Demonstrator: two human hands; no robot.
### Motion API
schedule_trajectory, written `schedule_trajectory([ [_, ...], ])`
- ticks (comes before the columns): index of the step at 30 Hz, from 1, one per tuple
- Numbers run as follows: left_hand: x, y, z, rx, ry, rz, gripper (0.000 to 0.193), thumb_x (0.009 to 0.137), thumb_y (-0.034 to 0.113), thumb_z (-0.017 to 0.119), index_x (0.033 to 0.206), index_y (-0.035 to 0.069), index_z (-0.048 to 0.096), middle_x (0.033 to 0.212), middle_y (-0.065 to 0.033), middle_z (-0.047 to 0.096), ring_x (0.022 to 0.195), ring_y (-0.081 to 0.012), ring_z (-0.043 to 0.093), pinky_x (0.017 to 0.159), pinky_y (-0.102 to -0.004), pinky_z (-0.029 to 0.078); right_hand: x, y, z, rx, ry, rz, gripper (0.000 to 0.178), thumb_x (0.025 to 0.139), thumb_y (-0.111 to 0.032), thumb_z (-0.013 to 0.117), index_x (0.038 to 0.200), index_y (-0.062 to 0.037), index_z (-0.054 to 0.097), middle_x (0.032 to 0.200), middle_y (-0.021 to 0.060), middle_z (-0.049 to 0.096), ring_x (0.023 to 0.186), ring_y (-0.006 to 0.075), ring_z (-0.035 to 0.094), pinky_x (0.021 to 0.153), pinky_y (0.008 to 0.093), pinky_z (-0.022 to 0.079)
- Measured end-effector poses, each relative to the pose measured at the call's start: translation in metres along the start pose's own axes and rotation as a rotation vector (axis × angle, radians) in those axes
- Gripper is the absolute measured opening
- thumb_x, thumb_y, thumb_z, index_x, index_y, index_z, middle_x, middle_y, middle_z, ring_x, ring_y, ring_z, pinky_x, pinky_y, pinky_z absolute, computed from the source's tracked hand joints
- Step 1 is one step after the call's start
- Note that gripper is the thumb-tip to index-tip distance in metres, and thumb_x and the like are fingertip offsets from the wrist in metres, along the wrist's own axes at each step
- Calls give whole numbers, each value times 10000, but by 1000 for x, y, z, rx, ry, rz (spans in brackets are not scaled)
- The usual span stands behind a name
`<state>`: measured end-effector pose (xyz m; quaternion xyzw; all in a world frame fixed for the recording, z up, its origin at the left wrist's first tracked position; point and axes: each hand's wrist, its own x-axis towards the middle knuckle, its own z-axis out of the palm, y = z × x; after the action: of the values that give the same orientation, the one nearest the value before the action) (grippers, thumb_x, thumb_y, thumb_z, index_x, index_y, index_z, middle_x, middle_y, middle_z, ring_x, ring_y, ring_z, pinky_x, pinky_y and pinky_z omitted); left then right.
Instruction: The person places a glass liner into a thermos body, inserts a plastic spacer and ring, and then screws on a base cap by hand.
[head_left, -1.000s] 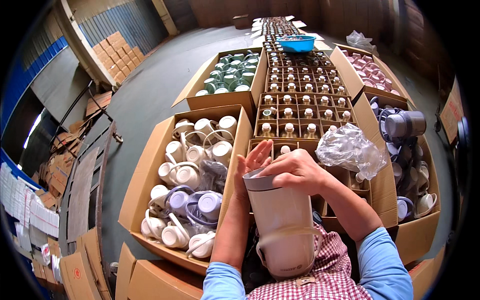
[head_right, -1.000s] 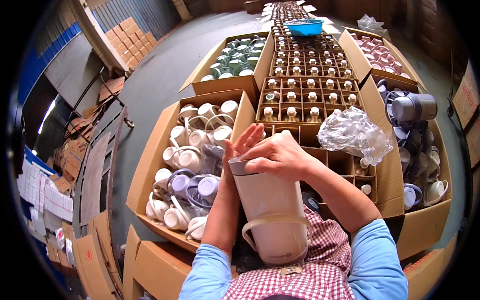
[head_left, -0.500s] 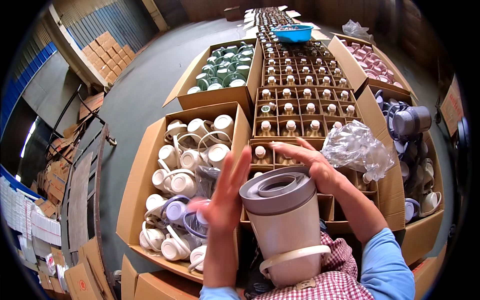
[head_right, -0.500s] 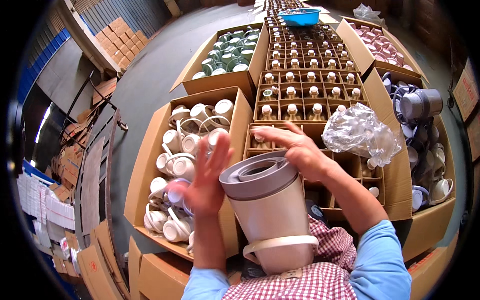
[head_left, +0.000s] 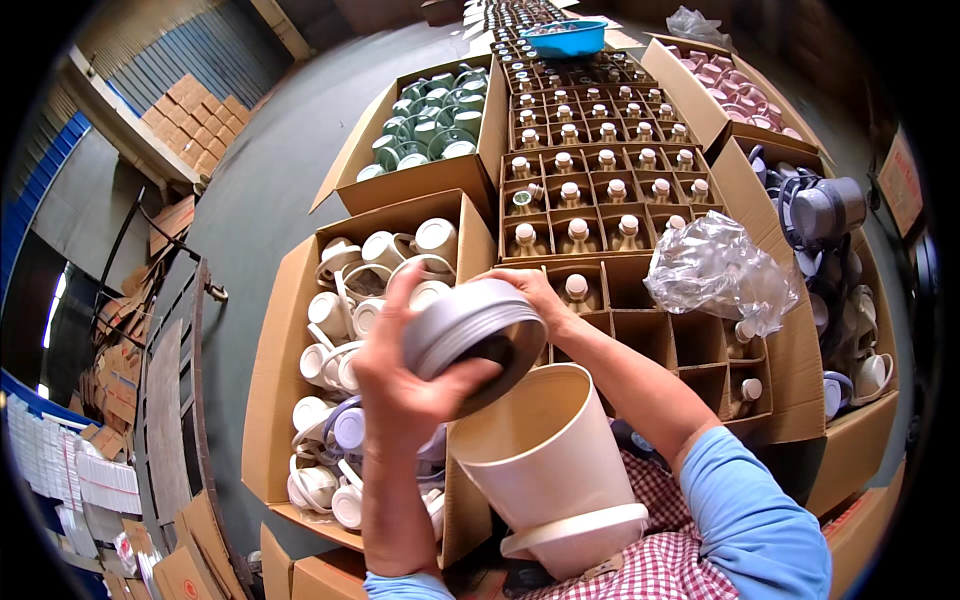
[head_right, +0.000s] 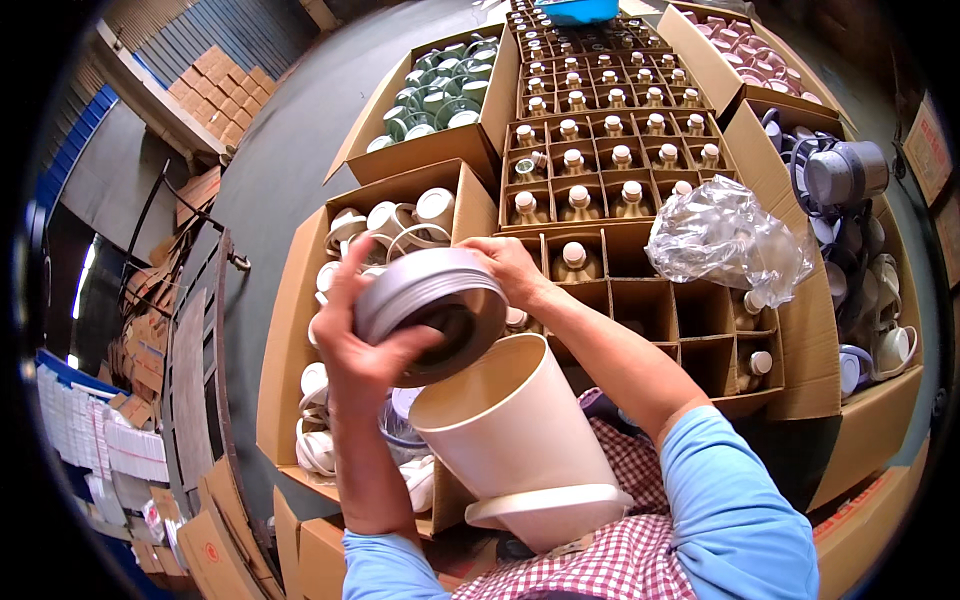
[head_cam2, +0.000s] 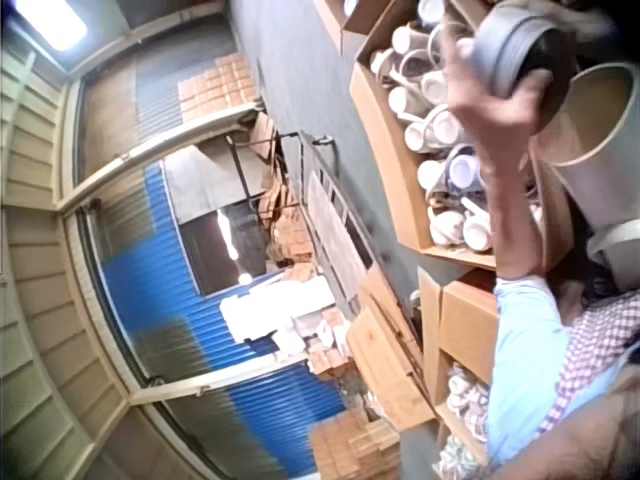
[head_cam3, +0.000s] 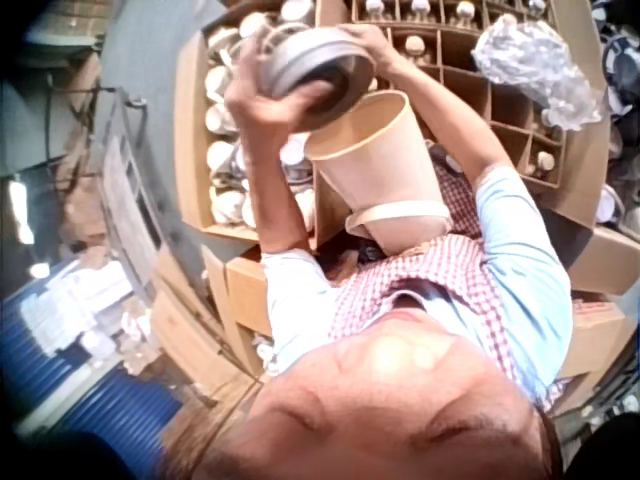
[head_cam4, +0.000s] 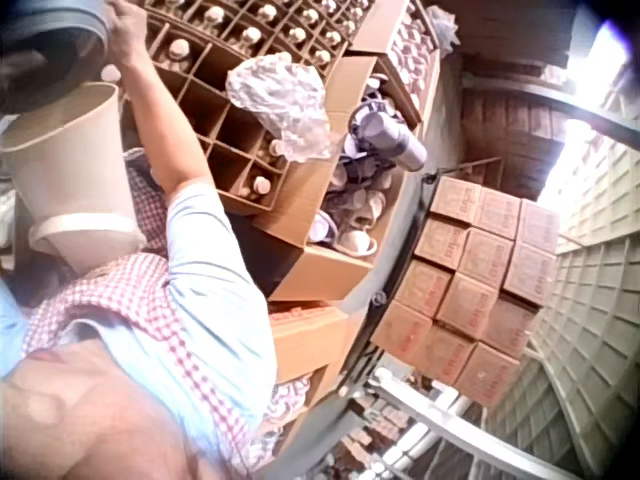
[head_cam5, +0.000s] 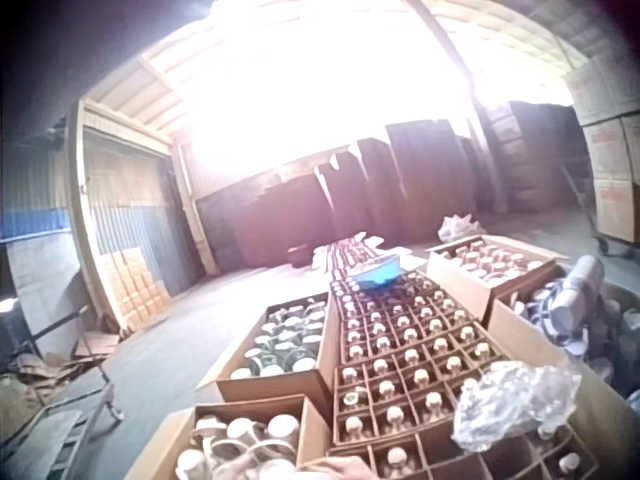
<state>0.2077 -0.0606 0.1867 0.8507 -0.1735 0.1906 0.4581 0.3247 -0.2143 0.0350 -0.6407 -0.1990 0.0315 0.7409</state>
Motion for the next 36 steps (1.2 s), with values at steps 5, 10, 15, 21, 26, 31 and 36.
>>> schedule_trajectory([
  [5, -16, -91, -6, -713, 469, -338, 320, 853, 128, 678, 1109, -17, 553, 982, -92, 645, 867, -172, 616, 823, -291, 502, -21, 91, -3, -1043, -261, 25, 153, 813, -177, 588, 915, -81, 649, 866, 161, 635, 847, 347, 636, 746, 441, 508],
  [10, -49, -153, 28, -1157, 776, -612, 380, 965, 281, 454, 1224, 9, 512, 1169, -179, 589, 1059, -287, 593, 960, -426, 458, -47, 135, -7, -1173, -428, 30, 257, 773, -186, 605, 1008, -99, 551, 910, 161, 582, 958, 346, 560, 750, 468, 496],
  [15, -91, -173, 62, -1428, 413, -995, 478, 959, 294, 359, 1288, -40, 448, 1315, -221, 484, 1218, -362, 471, 1040, -513, 386, -33, 86, -17, -1199, -210, -186, 434, 643, -161, 697, 1059, -151, 574, 915, 113, 584, 938, 319, 563, 770, 425, 511],
  [21, -137, -225, 130, -1893, 192, -817, 624, 926, 440, 404, 1360, -7, 361, 1307, -237, 472, 1189, -371, 491, 1028, -516, 402, -12, -152, -7, -1028, -349, -510, 575, 637, -100, 722, 1183, -170, 555, 966, 98, 569, 988, 284, 539, 778, 391, 502],
  [26, -22, -129, 119, -2113, -211, -511, 738, 914, 587, 380, 1412, 47, 308, 1307, -234, 463, 1175, -349, 504, 997, -495, 430, -58, -188, -9, -1037, -739, -688, 573, 712, -98, 684, 1263, -151, 537, 1169, 82, 571, 1134, 247, 510, 866, 373, 503],
  [31, -3, -69, 93, -1835, -164, -257, 603, 910, 567, 413, 1241, 64, 368, 1320, -217, 465, 1193, -349, 489, 976, -501, 441, -36, -180, -79, -146, -229, -420, 647, 789, -226, 683, 1379, -131, 434, 1410, 103, 452, 1260, 221, 454, 947, 398, 444],
  [36, -21, -27, 71, -1447, -69, -104, 445, 909, 505, 459, 1014, 73, 455, 1335, -195, 471, 1220, -353, 467, 956, -513, 447, -33, -166, -79, 63, 62, -44, 840, 840, -659, 498, 1443, -105, 307, 1421, 126, 420, 1313, 229, 388, 995, 395, 411],
])
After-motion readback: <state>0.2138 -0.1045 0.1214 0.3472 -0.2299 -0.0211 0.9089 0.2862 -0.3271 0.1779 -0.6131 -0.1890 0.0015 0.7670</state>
